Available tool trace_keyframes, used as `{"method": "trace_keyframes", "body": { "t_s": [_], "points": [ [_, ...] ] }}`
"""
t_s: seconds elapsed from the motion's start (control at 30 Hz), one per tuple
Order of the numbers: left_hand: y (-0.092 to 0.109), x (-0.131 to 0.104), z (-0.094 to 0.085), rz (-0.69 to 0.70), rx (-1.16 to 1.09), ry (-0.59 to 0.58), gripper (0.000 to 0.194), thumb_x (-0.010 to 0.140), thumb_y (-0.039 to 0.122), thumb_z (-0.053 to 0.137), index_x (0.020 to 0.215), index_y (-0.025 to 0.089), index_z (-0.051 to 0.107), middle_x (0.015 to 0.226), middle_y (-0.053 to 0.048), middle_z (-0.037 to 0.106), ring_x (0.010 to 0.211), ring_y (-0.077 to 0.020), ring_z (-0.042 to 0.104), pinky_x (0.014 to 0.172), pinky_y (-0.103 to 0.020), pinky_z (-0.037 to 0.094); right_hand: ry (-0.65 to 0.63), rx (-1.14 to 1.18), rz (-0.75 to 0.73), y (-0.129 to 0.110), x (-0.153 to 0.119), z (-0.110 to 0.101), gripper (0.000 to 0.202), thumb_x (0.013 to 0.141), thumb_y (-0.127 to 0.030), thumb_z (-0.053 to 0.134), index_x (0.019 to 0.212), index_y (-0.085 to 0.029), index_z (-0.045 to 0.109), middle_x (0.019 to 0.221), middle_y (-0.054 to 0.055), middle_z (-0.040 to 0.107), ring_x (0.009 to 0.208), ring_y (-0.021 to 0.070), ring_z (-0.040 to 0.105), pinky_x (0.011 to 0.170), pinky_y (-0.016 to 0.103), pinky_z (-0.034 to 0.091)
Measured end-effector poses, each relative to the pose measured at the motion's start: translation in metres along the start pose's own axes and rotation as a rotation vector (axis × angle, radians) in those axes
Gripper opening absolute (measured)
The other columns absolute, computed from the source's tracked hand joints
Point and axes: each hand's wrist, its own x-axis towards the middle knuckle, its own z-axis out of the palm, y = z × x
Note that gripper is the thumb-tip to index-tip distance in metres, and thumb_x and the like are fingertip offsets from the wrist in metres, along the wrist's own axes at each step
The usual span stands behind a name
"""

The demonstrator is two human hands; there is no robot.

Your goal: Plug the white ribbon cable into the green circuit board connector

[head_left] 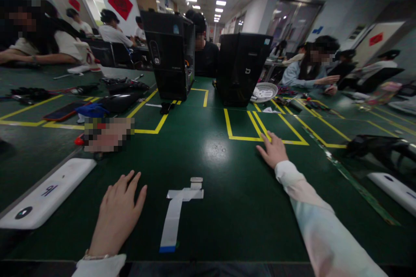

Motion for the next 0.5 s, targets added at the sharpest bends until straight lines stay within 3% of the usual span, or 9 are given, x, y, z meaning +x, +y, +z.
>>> {"method": "trace_keyframes", "body": {
  "t_s": [0.13,0.2,0.3,0.5],
  "points": [
    [0.000,0.000,0.001,0.001,-0.006,-0.001,0.069,0.090,0.049,0.017,0.133,0.006,0.050,0.136,-0.020,0.048,0.127,-0.0356,0.043,0.103,-0.051,0.035,-0.001,-0.133,0.599,0.089,-0.008,-0.005,0.058,0.091,-0.043,0.037,0.138,-0.009,0.043,0.144,0.023,0.035,0.134,0.0355,0.030,0.104,0.052,0.028],
    [0.000,0.000,0.001,0.005,-0.012,0.010,0.069,0.089,0.049,0.017,0.132,0.005,0.051,0.136,-0.020,0.049,0.126,-0.0359,0.043,0.103,-0.052,0.035,0.016,-0.156,0.739,0.116,-0.018,-0.011,0.057,0.090,-0.039,0.038,0.134,-0.004,0.045,0.140,0.027,0.037,0.130,0.0382,0.032,0.100,0.052,0.030],
    [0.000,0.000,0.001,0.008,-0.019,0.021,0.069,0.089,0.049,0.017,0.131,0.006,0.051,0.137,-0.019,0.048,0.127,-0.0360,0.042,0.104,-0.052,0.034,0.019,-0.171,0.836,0.134,-0.029,-0.018,0.057,0.089,-0.037,0.038,0.131,-0.001,0.047,0.134,0.030,0.040,0.126,0.0401,0.035,0.095,0.052,0.033],
    [-0.003,0.001,0.002,-0.005,-0.018,-0.012,0.069,0.089,0.050,0.018,0.132,0.006,0.050,0.137,-0.019,0.048,0.127,-0.0362,0.043,0.103,-0.052,0.035,-0.058,-0.182,0.891,0.136,-0.031,-0.016,0.062,0.089,-0.044,0.033,0.130,0.000,0.049,0.126,0.031,0.048,0.119,0.0413,0.044,0.093,0.053,0.036]
  ]
}}
